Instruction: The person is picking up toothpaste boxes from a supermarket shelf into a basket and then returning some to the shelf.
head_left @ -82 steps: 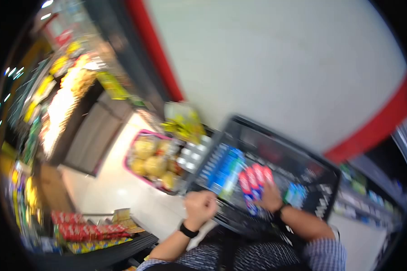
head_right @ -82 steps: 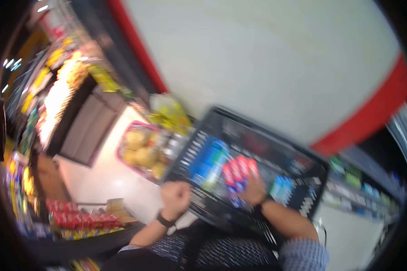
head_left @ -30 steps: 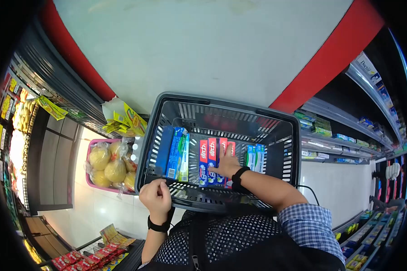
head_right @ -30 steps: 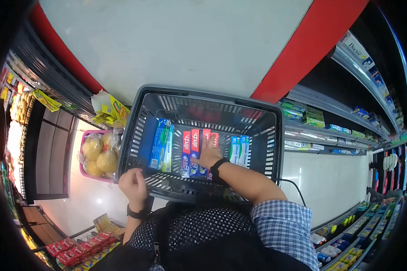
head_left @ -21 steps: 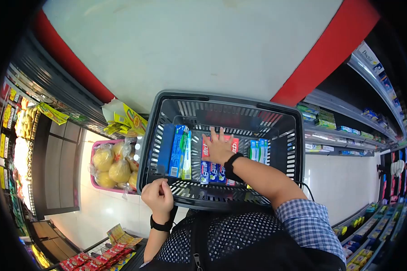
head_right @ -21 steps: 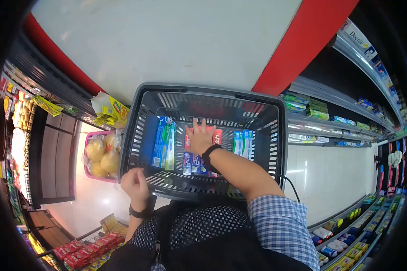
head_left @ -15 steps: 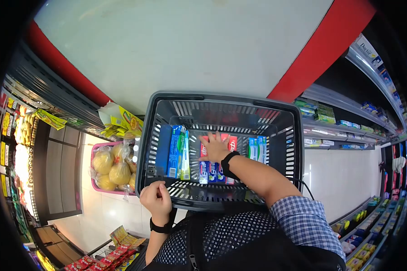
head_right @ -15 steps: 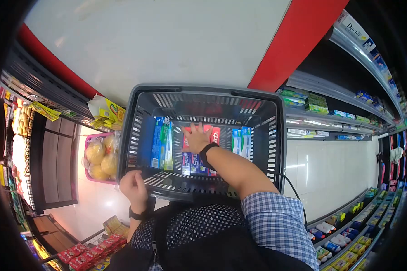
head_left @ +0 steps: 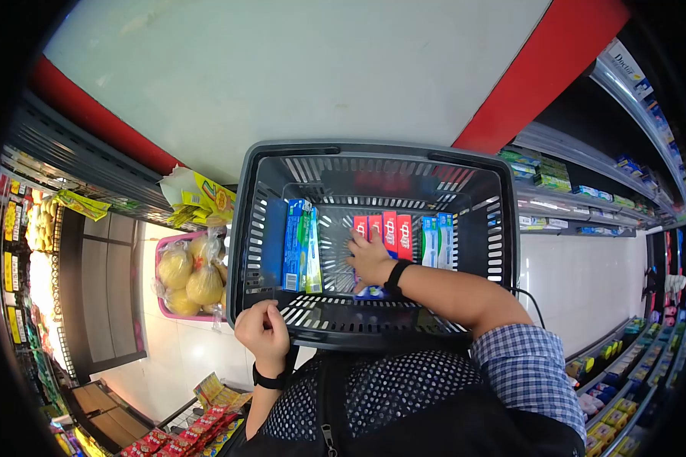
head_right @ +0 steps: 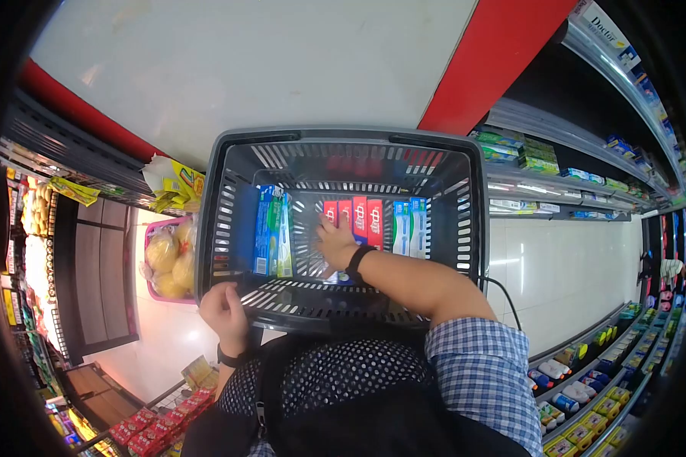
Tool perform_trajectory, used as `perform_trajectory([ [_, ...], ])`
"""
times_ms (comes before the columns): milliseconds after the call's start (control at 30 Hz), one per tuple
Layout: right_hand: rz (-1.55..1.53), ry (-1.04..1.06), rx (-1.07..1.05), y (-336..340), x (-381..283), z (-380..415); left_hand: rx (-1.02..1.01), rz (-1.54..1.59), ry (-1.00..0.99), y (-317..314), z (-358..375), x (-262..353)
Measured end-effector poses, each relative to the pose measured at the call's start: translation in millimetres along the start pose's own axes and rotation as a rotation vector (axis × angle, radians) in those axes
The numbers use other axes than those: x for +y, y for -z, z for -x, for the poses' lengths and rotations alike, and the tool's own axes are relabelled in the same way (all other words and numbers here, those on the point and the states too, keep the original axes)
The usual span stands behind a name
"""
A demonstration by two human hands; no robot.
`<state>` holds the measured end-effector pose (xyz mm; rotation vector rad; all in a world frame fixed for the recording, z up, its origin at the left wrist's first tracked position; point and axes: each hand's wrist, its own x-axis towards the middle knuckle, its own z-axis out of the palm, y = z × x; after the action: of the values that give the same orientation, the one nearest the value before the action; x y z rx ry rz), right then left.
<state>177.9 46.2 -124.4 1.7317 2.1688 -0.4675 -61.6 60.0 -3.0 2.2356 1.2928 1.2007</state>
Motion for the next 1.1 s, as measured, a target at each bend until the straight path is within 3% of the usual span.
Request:
perform_trajectory([
  [100, 0.103, 0.055, -0.089, 10.4, 12.6, 15.2, -0.017, -0.011, 0.011, 0.6, 0.2, -1.1],
  [333, 0.020, 0.121, 0.003, 6.0, 40.8, 19.6, -0.023, -0.032, 0.005, 0.0, -2.2, -0.1],
  [400, -0.239, -0.121, 0.244, 6.9, 57.6, 11.1, -0.016, -0.002, 0.007, 0.0, -2.8, 0.7],
  [433, -0.243, -0.116, 0.240, 13.7, 64.1, 10.6, -0.019, -0.008, 0.012, -0.1, -2.6, 0.7],
  [500, -0.206, -0.504, 0.192, 23.1, 77.1, 11.5, -0.003, 0.008, -0.004, -1.0, -3.6, 1.0],
  [600, -0.341, -0.496, 0.009, 17.1, 93.8, 11.1, -0.048, -0.005, 0.028, 2.9, -1.8, 1.1],
  [700, -0.322, -0.427, -0.028, 4.2, 95.1, 6.2, -0.103, -0.018, 0.066, 3.5, -1.2, -0.2],
  [767, -0.364, -0.448, -0.005, -4.0, 94.6, 6.6, -0.002, -0.006, 0.013, -1.3, -3.8, 1.3],
  [967, -0.346, -0.467, 0.101, -10.9, 121.8, 10.0, -0.001, 0.000, -0.012, -1.9, -3.4, 0.3],
  [1000, -0.410, -0.480, -0.036, 13.7, 121.0, 21.2, -0.002, -0.002, -0.005, -1.7, -3.2, 0.9],
  [1100, -0.355, -0.443, -0.064, 3.2, 119.3, 19.4, -0.008, -0.004, -0.003, -1.6, -3.9, 1.7],
])
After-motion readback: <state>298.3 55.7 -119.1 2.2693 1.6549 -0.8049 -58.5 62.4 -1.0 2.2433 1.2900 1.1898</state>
